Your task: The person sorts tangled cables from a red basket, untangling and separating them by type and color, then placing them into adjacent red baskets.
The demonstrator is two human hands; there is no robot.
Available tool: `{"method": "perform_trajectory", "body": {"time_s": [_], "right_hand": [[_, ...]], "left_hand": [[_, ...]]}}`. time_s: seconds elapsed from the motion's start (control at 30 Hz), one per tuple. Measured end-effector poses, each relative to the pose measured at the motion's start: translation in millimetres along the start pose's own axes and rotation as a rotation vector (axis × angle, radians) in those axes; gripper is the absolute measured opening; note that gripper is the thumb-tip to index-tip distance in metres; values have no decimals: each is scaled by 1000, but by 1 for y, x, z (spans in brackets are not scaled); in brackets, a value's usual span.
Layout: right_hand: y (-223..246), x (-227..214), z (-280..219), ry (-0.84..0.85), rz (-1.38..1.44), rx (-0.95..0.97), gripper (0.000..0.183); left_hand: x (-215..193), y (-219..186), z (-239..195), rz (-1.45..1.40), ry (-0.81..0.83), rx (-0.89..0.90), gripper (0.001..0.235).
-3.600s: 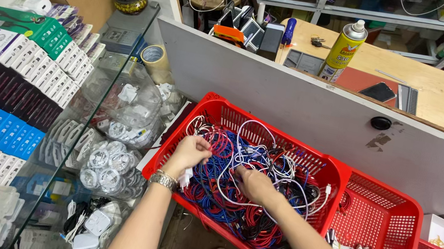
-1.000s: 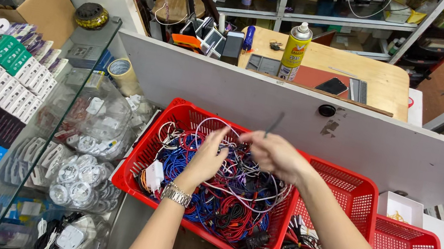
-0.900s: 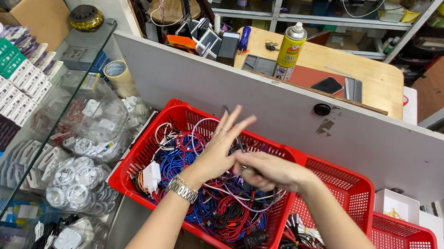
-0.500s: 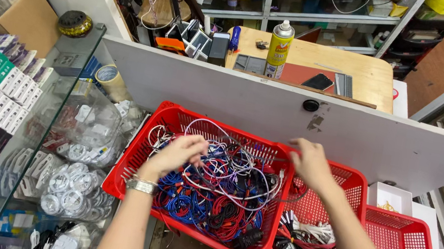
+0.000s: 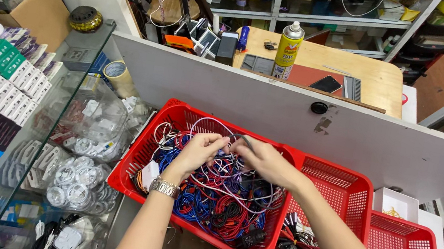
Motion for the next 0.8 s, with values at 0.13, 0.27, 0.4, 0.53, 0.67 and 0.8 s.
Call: {"method": "perform_trajectory", "body": {"time_s": [0.13, 0.27, 0.4, 0.53, 0.67, 0.8], "right_hand": [[-22, -33, 4, -90, -7, 207, 39], [39, -16, -20, -574, -854, -467, 35], [-12, 28, 28, -73, -261, -184, 29], [-55, -45, 38, -496, -38, 84, 33], [-73, -3, 42, -639, -60, 211, 35], [-61, 147, 42, 48, -123, 164, 36]], "left_hand": [[-24, 0, -19, 17, 7, -31, 33], [-8, 7, -17, 64, 26, -53, 30], [3, 16, -12, -101, 28, -42, 33], [-9, 24, -35, -510, -67, -54, 36], [4, 5, -37, -923, -89, 112, 31], [-20, -10, -18, -698, -146, 179, 26]]}}
Point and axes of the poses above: each hand's wrist, its own z-axis towards the middle knuckle, its own x-axis out of the palm, y = z × x, the point moved 10 cm from there along z, towards the middle knuckle, and after that the axes turned 7 degrees about x, right-handed, at the moved point
